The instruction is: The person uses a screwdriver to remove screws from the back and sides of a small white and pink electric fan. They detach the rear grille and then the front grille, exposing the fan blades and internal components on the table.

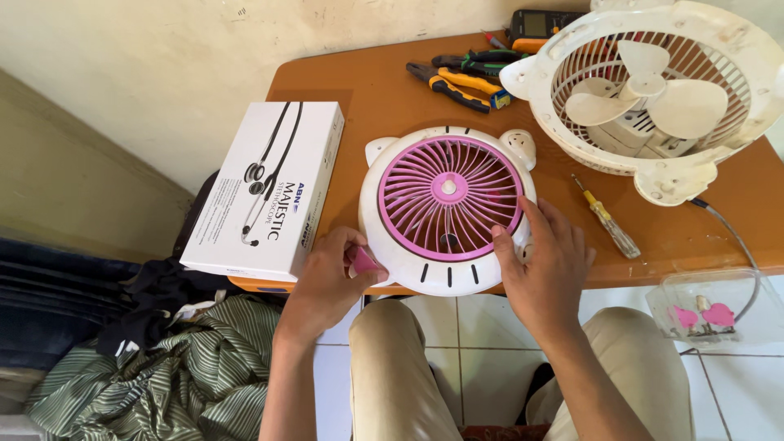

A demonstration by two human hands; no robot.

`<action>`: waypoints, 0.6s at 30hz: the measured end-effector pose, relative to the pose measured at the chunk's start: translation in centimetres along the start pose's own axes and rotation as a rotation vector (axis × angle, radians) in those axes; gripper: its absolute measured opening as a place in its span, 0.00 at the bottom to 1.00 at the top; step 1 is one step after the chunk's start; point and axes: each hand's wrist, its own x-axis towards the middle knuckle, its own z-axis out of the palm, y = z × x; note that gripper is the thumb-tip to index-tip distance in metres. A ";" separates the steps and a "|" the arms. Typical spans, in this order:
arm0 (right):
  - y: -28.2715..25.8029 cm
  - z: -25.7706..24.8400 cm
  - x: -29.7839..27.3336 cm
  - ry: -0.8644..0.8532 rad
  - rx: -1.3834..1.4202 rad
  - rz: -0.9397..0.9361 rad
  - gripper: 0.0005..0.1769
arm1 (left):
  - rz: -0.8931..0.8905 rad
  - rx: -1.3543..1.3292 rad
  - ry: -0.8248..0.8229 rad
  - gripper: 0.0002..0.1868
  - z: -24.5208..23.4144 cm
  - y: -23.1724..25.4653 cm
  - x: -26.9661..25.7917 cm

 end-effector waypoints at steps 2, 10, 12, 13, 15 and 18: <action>0.1 0.0 0.2 -0.005 -0.008 0.006 0.29 | 0.071 -0.057 0.007 0.17 0.1 0.1 0.1; -0.1 0.1 0.1 0.048 -0.036 -0.044 0.25 | 0.159 -0.074 -0.038 0.07 -0.8 -1.1 1.4; -0.4 0.1 0.3 0.071 -0.057 -0.062 0.24 | 0.118 -0.120 -0.086 0.04 -1.0 -1.5 1.8; -0.4 0.1 0.4 0.078 -0.051 -0.069 0.24 | 0.099 -0.143 -0.110 0.03 -1.1 -1.7 2.0; -0.4 0.2 0.5 0.080 -0.046 -0.080 0.23 | 0.114 -0.172 -0.104 0.03 -1.0 -2.4 2.3; 0.1 0.1 0.2 0.067 -0.034 -0.065 0.22 | 0.113 -0.365 -0.120 0.06 -0.5 -3.6 2.6</action>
